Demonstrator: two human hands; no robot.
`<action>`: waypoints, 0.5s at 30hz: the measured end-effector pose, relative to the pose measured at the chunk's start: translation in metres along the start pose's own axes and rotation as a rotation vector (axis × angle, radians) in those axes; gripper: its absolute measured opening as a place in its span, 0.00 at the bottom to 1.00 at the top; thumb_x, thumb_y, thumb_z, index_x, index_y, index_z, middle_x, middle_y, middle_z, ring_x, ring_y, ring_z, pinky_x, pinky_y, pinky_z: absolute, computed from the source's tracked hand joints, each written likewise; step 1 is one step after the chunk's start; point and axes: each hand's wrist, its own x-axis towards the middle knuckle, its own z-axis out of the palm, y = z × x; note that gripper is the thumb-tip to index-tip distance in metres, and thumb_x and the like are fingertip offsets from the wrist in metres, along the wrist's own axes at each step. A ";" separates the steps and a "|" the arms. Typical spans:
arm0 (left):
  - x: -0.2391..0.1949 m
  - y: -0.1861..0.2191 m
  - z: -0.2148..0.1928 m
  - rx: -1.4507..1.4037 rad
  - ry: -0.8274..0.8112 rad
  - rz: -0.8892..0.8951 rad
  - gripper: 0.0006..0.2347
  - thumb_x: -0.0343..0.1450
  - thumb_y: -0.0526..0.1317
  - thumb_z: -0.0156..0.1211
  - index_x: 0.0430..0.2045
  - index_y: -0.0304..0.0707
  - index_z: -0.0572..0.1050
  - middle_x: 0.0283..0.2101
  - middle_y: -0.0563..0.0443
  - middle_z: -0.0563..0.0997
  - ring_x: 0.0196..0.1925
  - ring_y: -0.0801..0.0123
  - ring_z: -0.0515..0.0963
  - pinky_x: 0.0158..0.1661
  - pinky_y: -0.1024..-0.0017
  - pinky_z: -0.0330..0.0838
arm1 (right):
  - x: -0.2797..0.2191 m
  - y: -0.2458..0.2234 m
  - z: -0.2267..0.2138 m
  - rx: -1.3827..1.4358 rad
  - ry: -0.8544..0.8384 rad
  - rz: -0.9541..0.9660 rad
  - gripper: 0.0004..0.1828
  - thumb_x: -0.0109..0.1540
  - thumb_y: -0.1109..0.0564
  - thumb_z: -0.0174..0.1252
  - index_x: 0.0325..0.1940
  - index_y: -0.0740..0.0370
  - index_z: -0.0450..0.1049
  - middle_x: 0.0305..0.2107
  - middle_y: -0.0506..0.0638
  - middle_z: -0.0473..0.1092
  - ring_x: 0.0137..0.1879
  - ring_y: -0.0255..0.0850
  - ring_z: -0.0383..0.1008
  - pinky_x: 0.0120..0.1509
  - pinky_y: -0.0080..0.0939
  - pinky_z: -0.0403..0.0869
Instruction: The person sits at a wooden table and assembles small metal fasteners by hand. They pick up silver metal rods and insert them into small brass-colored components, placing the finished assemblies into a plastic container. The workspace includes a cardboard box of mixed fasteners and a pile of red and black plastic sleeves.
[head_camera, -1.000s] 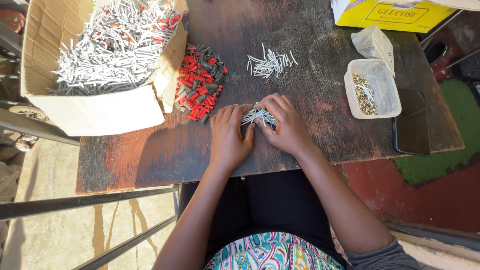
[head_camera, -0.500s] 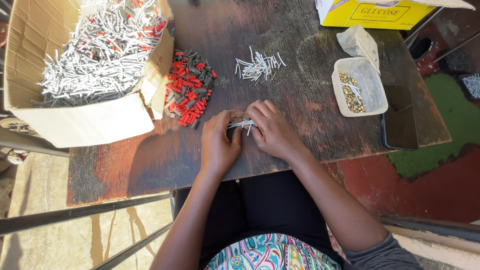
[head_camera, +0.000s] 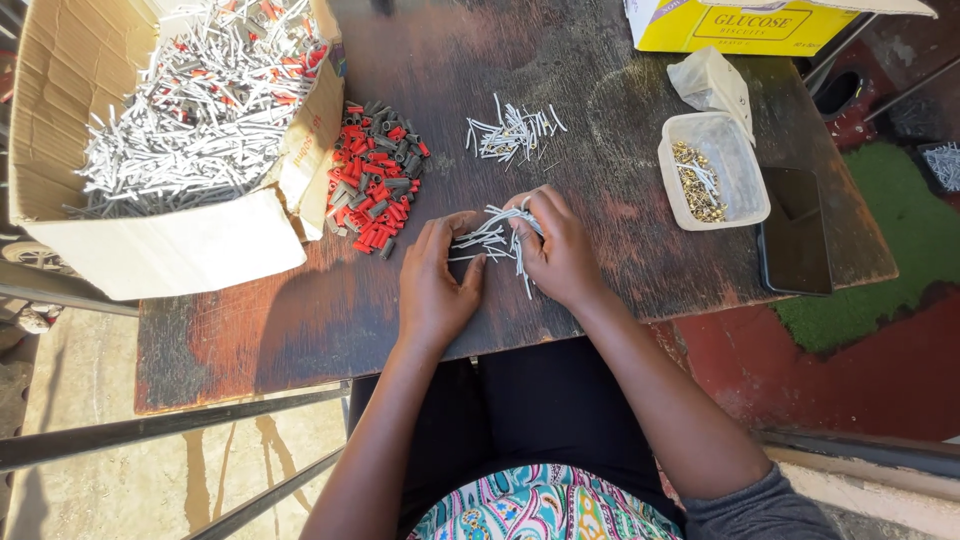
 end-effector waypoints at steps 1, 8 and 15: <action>0.000 -0.001 0.000 0.001 0.001 -0.001 0.22 0.61 0.29 0.69 0.50 0.40 0.75 0.42 0.41 0.79 0.48 0.38 0.79 0.48 0.49 0.71 | 0.000 0.004 -0.001 0.001 -0.001 0.000 0.05 0.69 0.62 0.53 0.47 0.60 0.74 0.38 0.55 0.71 0.48 0.62 0.73 0.54 0.53 0.72; -0.001 -0.004 0.001 0.027 -0.030 0.037 0.21 0.61 0.34 0.70 0.50 0.43 0.76 0.44 0.45 0.81 0.50 0.43 0.80 0.50 0.51 0.70 | -0.002 0.033 -0.001 0.283 0.171 0.215 0.05 0.69 0.62 0.57 0.48 0.62 0.76 0.31 0.52 0.71 0.39 0.42 0.73 0.43 0.39 0.72; -0.001 0.001 -0.001 0.049 -0.034 0.082 0.23 0.62 0.43 0.73 0.51 0.42 0.76 0.48 0.45 0.81 0.59 0.45 0.77 0.57 0.50 0.66 | -0.006 0.040 -0.003 0.690 0.263 0.483 0.05 0.69 0.60 0.57 0.49 0.62 0.73 0.33 0.48 0.71 0.36 0.29 0.70 0.32 0.23 0.70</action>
